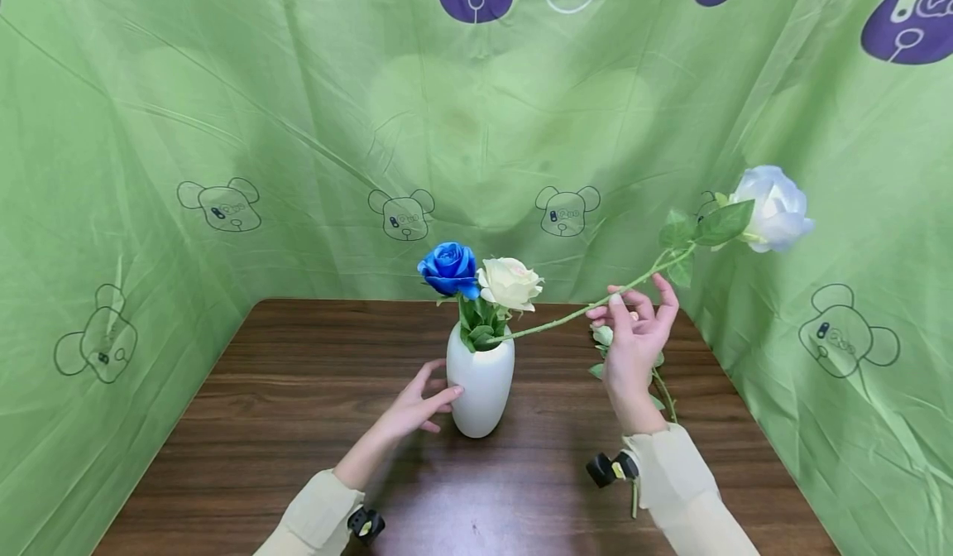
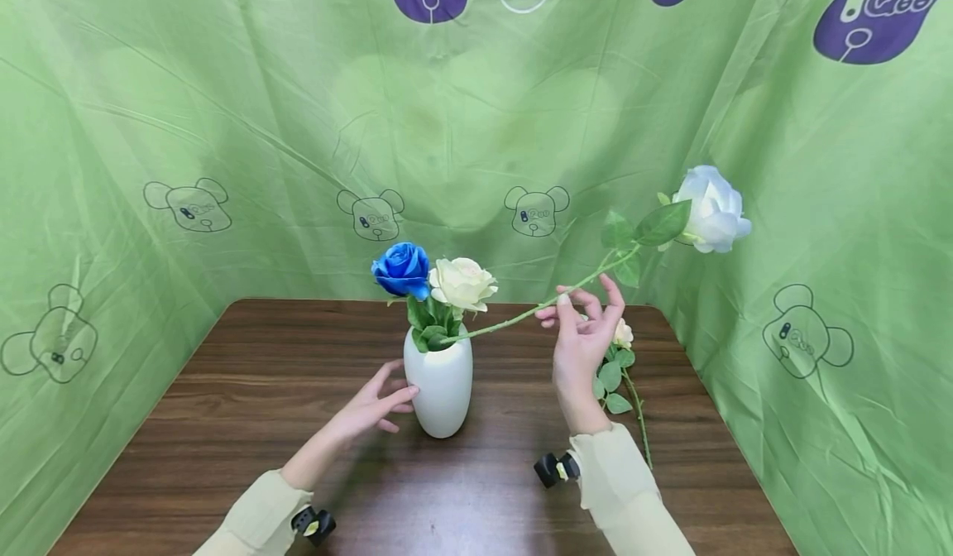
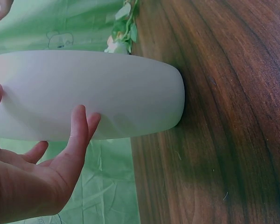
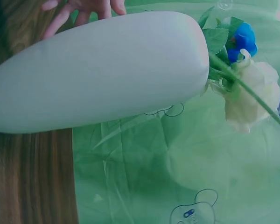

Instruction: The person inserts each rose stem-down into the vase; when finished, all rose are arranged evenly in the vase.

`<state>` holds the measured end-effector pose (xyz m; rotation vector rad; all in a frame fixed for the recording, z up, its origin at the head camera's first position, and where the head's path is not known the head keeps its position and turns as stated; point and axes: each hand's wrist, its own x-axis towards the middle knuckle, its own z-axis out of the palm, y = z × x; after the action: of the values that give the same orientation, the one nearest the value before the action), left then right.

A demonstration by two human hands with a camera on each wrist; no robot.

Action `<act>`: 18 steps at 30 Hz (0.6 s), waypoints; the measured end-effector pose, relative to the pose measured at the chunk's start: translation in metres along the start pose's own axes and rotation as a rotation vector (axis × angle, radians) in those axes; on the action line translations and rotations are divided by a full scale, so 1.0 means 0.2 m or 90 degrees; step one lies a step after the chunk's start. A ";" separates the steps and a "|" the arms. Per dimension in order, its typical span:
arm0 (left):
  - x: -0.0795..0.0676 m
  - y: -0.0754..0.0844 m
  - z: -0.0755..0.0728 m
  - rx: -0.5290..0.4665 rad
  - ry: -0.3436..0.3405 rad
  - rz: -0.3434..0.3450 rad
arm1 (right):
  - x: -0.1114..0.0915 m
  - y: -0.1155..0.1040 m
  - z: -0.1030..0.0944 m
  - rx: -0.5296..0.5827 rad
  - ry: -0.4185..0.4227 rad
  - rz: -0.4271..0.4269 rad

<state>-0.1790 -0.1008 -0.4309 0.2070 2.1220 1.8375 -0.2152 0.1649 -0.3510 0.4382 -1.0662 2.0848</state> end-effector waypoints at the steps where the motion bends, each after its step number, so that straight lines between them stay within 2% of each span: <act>1: 0.00 0.00 0.00 0.000 0.001 0.000 | 0.00 0.00 0.01 -0.020 -0.018 -0.009; 10: 0.00 0.00 0.00 -0.001 -0.001 0.000 | -0.04 0.02 0.15 -0.136 -0.198 -0.028; 18: 0.00 0.00 0.00 -0.001 -0.003 -0.001 | -0.09 0.10 0.25 -0.280 -0.386 -0.160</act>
<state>-0.1793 -0.1012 -0.4315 0.2085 2.1172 1.8351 -0.2196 0.1096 -0.3434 0.9531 -1.6695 1.4601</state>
